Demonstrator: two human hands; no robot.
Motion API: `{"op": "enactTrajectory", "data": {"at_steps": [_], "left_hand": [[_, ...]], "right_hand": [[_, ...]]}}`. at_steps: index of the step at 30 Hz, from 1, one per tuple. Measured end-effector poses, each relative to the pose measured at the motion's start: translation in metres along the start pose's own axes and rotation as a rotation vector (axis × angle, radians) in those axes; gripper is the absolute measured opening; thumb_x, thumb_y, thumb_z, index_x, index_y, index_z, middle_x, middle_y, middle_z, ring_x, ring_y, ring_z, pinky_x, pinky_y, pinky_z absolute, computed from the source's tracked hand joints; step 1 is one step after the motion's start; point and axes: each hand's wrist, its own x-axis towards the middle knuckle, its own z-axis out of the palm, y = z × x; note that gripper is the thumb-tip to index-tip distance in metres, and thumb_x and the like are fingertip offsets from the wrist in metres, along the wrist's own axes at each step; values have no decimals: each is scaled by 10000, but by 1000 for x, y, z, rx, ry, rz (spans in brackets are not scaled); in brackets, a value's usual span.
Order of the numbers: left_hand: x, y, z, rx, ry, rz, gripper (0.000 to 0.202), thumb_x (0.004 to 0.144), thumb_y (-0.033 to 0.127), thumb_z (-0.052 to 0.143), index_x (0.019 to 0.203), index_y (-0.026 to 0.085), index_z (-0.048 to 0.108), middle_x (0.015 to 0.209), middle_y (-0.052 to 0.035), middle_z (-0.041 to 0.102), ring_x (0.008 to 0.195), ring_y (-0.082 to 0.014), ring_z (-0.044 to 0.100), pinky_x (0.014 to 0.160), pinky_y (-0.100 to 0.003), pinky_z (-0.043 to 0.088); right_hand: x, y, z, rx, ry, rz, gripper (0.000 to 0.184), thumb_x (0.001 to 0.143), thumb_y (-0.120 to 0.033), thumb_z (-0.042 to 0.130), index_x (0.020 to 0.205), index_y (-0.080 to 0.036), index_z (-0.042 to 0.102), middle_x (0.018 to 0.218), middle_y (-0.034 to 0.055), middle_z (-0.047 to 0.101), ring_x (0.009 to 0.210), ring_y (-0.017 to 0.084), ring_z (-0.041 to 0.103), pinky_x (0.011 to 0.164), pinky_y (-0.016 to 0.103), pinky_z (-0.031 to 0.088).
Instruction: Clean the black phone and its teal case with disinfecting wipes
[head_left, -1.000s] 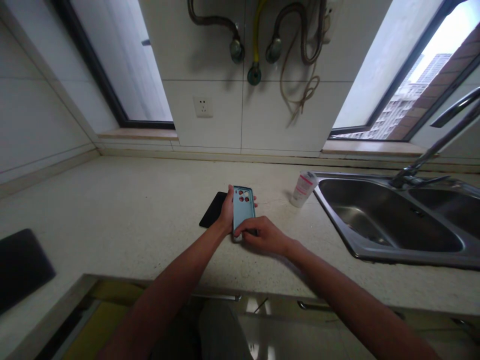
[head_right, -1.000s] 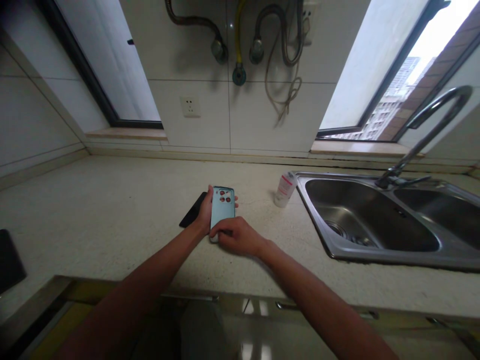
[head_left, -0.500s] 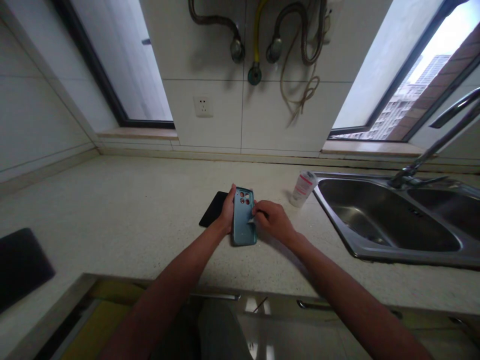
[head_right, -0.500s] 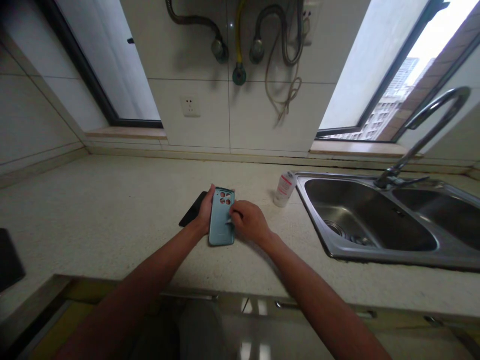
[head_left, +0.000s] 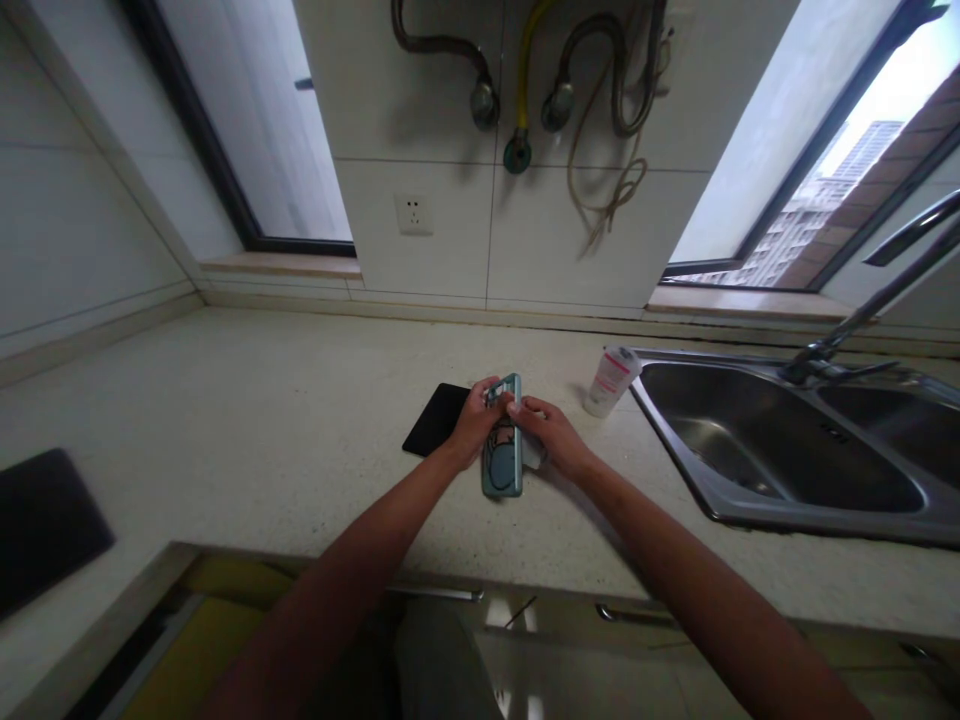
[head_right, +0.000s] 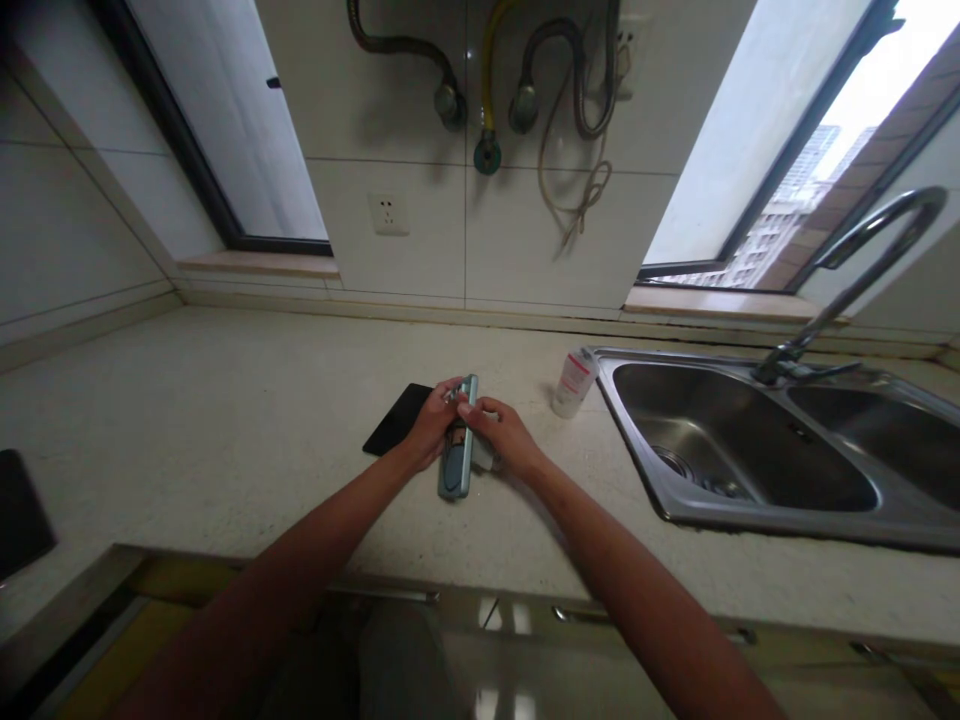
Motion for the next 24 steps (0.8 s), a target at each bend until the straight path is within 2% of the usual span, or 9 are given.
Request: {"op": "enactTrajectory", "data": {"at_steps": [3, 5, 7, 11, 15, 17, 20, 22, 24], "left_hand": [[2, 5, -2, -6, -34, 28, 511, 666, 215, 862, 1103, 167, 600, 853, -12, 684, 689, -120, 648, 717, -238, 524], [4, 8, -3, -79, -88, -53, 325, 767, 284, 779, 1019, 144, 629, 791, -34, 690, 647, -152, 660, 703, -289, 548], [4, 11, -5, -150, -136, -160, 242, 862, 341, 664, 970, 124, 654, 781, -74, 709, 655, -192, 685, 721, -340, 566], [5, 14, -7, -180, -183, -344, 264, 925, 310, 546, 986, 89, 677, 860, -138, 746, 745, -245, 726, 826, -410, 569], [4, 13, -5, -271, -211, -302, 318, 966, 293, 456, 1138, 104, 644, 1069, -174, 733, 996, -291, 714, 956, -486, 520], [3, 13, -4, -304, -214, -286, 305, 975, 288, 435, 1148, 133, 633, 1130, -177, 716, 1056, -300, 697, 986, -524, 494], [2, 13, -4, -303, -238, -331, 304, 978, 317, 443, 1141, 139, 628, 1146, -192, 707, 1064, -315, 693, 973, -559, 486], [1, 14, -5, -294, -288, -386, 373, 984, 399, 434, 1142, 125, 633, 1132, -208, 706, 1049, -330, 695, 941, -568, 498], [0, 13, -4, -290, -344, -438, 485, 982, 502, 406, 1165, 116, 636, 1104, -214, 712, 1019, -336, 703, 905, -565, 514]], "right_hand": [[1, -1, -3, 70, 42, 40, 337, 653, -455, 797, 797, -179, 666, 697, 4, 659, 588, 139, 565, 563, 258, 450], [3, -2, -4, 134, 70, 18, 312, 650, -428, 785, 780, -168, 674, 695, 12, 672, 590, 140, 575, 566, 258, 461], [4, -2, -4, 175, 63, 21, 310, 660, -423, 779, 793, -163, 678, 686, 9, 674, 592, 140, 582, 569, 257, 470], [4, 0, -4, 162, 35, 71, 350, 649, -440, 824, 805, -162, 679, 727, 7, 688, 638, 139, 616, 611, 254, 498], [9, 3, -14, 145, 161, 94, 387, 637, -498, 824, 715, -170, 633, 651, -11, 654, 561, 124, 590, 539, 243, 476], [14, 1, -23, 171, 295, 48, 381, 635, -495, 817, 719, -187, 608, 599, -42, 602, 510, 111, 551, 481, 230, 440], [20, -4, -34, 274, 503, -69, 384, 583, -405, 848, 795, -213, 591, 603, -74, 557, 510, 101, 535, 451, 212, 420], [21, -7, -37, 320, 541, -149, 426, 557, -337, 855, 874, -223, 594, 675, -67, 589, 564, 104, 568, 493, 211, 453], [20, -7, -36, 251, 552, -248, 449, 574, -300, 836, 951, -226, 605, 758, -48, 627, 638, 115, 602, 576, 231, 500]]}}
